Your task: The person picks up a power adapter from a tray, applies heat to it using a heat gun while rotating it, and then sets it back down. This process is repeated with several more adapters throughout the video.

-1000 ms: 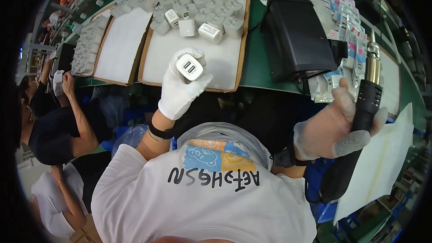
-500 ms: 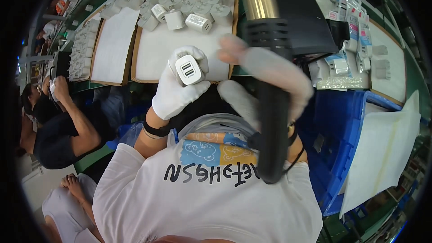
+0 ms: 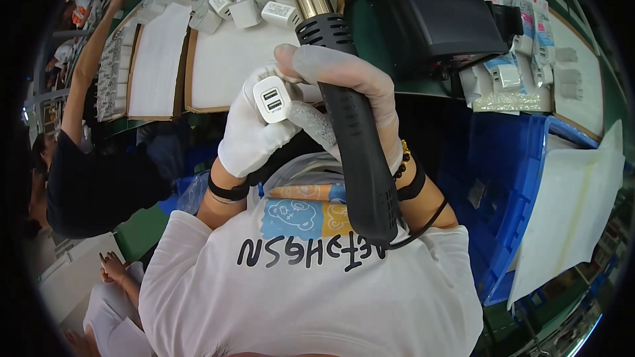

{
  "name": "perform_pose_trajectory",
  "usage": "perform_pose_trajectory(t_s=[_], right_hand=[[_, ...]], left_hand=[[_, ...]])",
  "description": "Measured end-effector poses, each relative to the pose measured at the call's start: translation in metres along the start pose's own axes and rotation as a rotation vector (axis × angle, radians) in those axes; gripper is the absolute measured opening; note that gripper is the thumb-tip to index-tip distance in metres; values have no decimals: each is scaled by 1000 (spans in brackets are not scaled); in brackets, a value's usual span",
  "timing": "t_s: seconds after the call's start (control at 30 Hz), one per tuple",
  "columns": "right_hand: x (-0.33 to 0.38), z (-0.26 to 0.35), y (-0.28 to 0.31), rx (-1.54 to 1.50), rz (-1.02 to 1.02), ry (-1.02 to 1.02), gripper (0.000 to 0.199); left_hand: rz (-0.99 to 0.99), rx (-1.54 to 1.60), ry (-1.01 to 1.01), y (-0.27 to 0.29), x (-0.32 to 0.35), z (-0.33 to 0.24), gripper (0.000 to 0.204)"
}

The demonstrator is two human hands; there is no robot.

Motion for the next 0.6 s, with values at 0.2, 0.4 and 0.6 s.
perform_pose_trajectory(t_s=[0.2, 0.4, 0.6], right_hand=[[6, -10, 2, -116, 4, 80, 70], [2, 2, 1, -86, -20, -38, 65], [0, 13, 2, 18, -6, 56, 54]], left_hand=[[-62, -144, -46, 1, 4, -5, 45], [-118, -117, -93, 12, 9, -2, 41], [-183, -126, -119, 20, 13, -6, 40]])
Point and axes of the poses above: each hand's wrist, its own x-axis away from the middle knuckle, its own y-axis out of the back of the hand, z = x × y, the point moved 5 cm from there along -x, towards the middle knuckle, and after that the axes turned 2 degrees about y, right-handed, at the moved point
